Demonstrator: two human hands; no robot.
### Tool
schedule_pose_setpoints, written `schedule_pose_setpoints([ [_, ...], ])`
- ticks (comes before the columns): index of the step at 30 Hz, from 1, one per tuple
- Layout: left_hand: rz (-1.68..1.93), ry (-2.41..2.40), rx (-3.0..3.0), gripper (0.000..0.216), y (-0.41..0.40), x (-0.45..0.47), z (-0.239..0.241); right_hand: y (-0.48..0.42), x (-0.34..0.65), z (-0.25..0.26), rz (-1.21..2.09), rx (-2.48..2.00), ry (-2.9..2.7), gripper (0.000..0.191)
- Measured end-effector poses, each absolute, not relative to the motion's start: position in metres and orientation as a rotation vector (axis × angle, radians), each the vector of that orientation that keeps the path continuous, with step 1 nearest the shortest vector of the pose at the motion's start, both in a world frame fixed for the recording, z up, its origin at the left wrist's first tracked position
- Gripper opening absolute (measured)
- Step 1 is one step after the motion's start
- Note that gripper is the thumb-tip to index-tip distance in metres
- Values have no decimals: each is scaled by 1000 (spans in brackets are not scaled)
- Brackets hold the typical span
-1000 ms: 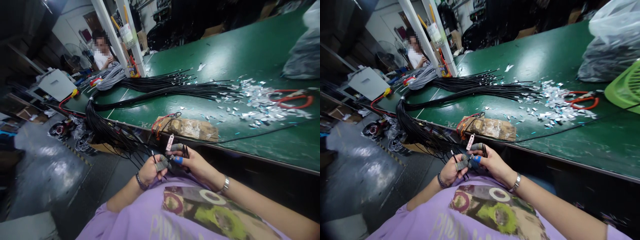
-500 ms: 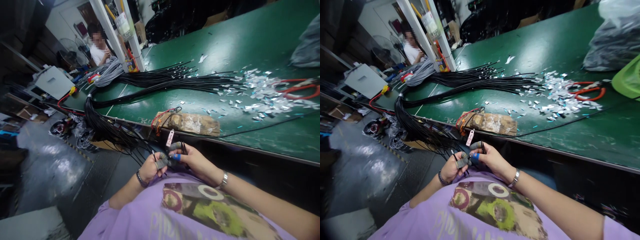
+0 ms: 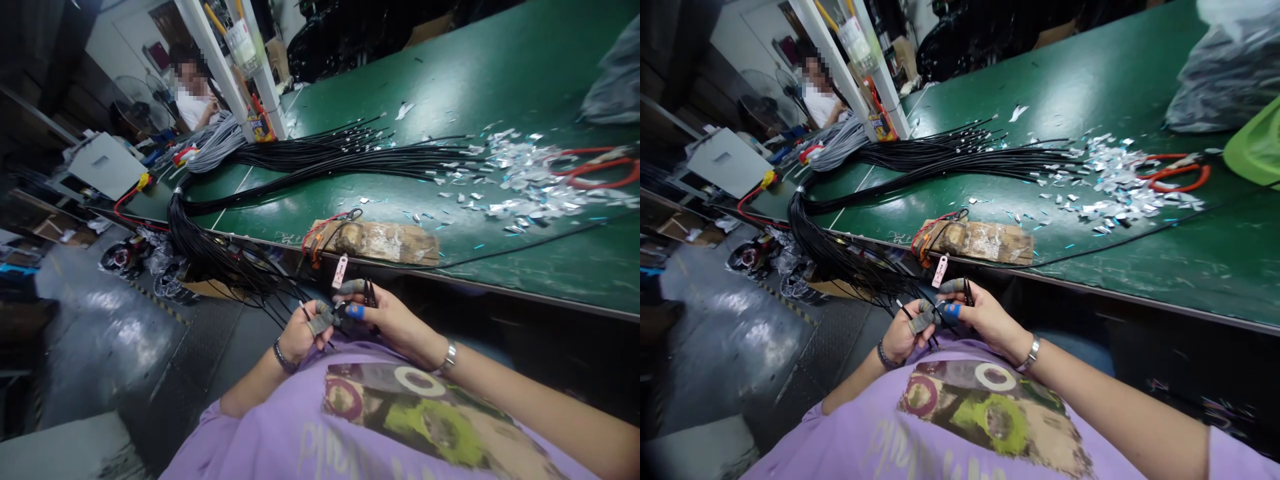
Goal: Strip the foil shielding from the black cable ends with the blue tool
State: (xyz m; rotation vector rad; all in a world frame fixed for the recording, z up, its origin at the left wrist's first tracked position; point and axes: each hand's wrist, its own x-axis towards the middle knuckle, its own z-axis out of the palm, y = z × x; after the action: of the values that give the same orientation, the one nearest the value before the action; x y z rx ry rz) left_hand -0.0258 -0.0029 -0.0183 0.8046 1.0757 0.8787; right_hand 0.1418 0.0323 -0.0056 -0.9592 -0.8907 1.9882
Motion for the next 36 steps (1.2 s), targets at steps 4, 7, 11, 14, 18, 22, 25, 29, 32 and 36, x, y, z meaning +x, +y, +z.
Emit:
schedule_pose_setpoints([
  [4, 854, 1107, 822, 54, -3, -25, -16, 30, 140, -4, 1925, -993, -933, 40],
  [7, 838, 1111, 825, 54, -5, -25, -18, 30, 140, -4, 1866, -1025, -968, 36],
  [11, 810, 1134, 887, 55, -5, -24, -19, 30, 140, -3, 1850, -1074, -1013, 32],
  [14, 789, 1180, 965, 54, -4, -22, -15, 30, 141, -2, 1835, -1094, -1070, 30],
  [18, 862, 1307, 1058, 45, -1, -15, -7, 30, 141, -3, 1777, -1106, -1108, 28],
  [22, 1064, 1382, 1178, 31, 0, -9, -6, 28, 141, -5, 1745, -1100, -1134, 25],
  [25, 1130, 1383, 1192, 25, 1, -8, -10, 25, 139, -4, 1761, -1069, -1135, 29],
  [29, 1086, 1389, 1036, 33, 1, -12, -15, 24, 139, -2, 1799, -1034, -1068, 33],
  [32, 1046, 1347, 850, 43, 0, -17, -14, 25, 140, -4, 1755, -1072, -1061, 28],
  [36, 1023, 1216, 672, 50, -1, -22, -9, 27, 140, -8, 1701, -1103, -1181, 23],
])
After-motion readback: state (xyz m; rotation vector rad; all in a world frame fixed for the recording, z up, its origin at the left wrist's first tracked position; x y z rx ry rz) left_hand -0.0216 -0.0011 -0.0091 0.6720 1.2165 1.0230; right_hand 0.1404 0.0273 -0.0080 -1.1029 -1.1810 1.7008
